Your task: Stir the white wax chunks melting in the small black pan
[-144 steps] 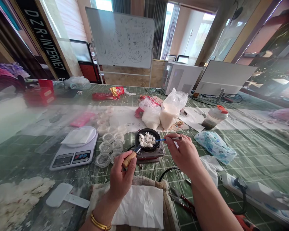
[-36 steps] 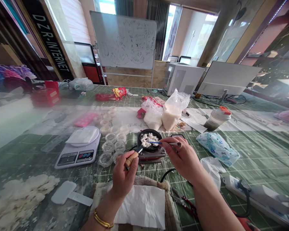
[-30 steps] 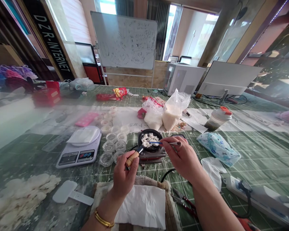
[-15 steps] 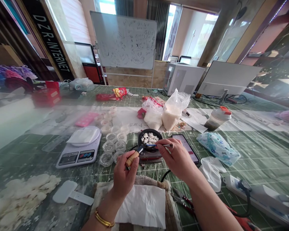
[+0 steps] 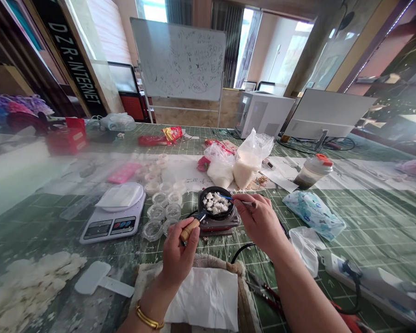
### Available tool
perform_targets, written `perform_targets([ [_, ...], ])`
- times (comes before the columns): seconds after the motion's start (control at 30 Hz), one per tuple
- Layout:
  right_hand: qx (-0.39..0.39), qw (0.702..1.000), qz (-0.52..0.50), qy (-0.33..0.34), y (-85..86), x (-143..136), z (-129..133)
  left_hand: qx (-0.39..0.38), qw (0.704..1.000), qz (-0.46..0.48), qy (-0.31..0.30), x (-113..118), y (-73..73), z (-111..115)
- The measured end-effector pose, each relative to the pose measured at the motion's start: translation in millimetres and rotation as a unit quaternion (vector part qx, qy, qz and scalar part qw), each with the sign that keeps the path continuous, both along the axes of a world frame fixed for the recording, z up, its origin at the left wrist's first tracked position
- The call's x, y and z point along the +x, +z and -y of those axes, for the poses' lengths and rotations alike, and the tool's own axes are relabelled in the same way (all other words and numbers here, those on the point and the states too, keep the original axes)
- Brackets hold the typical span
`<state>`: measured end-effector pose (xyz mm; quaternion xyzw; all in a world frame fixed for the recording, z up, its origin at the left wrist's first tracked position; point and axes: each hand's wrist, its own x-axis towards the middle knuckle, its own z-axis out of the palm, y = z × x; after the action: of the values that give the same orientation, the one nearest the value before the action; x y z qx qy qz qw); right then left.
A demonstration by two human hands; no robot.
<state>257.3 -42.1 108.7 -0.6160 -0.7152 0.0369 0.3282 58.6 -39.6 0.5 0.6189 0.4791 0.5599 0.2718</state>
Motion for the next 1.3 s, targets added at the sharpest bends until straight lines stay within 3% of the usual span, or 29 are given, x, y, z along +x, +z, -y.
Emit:
perform_targets([
  [0.23,0.03,0.999,0.011,-0.03,5.0,4.4,4.0,0.005,1.0,-0.006,0.0,0.0,-1.1,0.5],
  [0.37,-0.018,0.999,0.035,-0.025,6.7,6.2,4.7,-0.002,1.0,-0.002,0.003,-1.1,-2.1,1.5],
  [0.5,0.007,0.999,0.012,-0.034,7.9,8.3,5.4,0.002,1.0,-0.001,0.001,-2.1,-3.8,1.1],
  [0.67,-0.035,0.999,0.02,0.005,8.9,8.9,4.9,0.009,1.0,0.016,-0.004,-0.4,-3.8,0.0],
  [0.83,0.013,1.0,-0.007,-0.006,9.1,5.7,8.5,0.006,1.0,-0.001,-0.003,-1.1,-2.4,1.0],
  [0.97,-0.016,1.0,0.008,0.02,6.3,3.4,7.9,0.002,1.0,0.001,-0.001,-1.7,-2.0,0.9],
  [1.3,-0.014,1.0,-0.003,0.009,5.2,2.4,4.9,0.008,1.0,-0.004,0.003,-0.5,-0.1,0.9],
])
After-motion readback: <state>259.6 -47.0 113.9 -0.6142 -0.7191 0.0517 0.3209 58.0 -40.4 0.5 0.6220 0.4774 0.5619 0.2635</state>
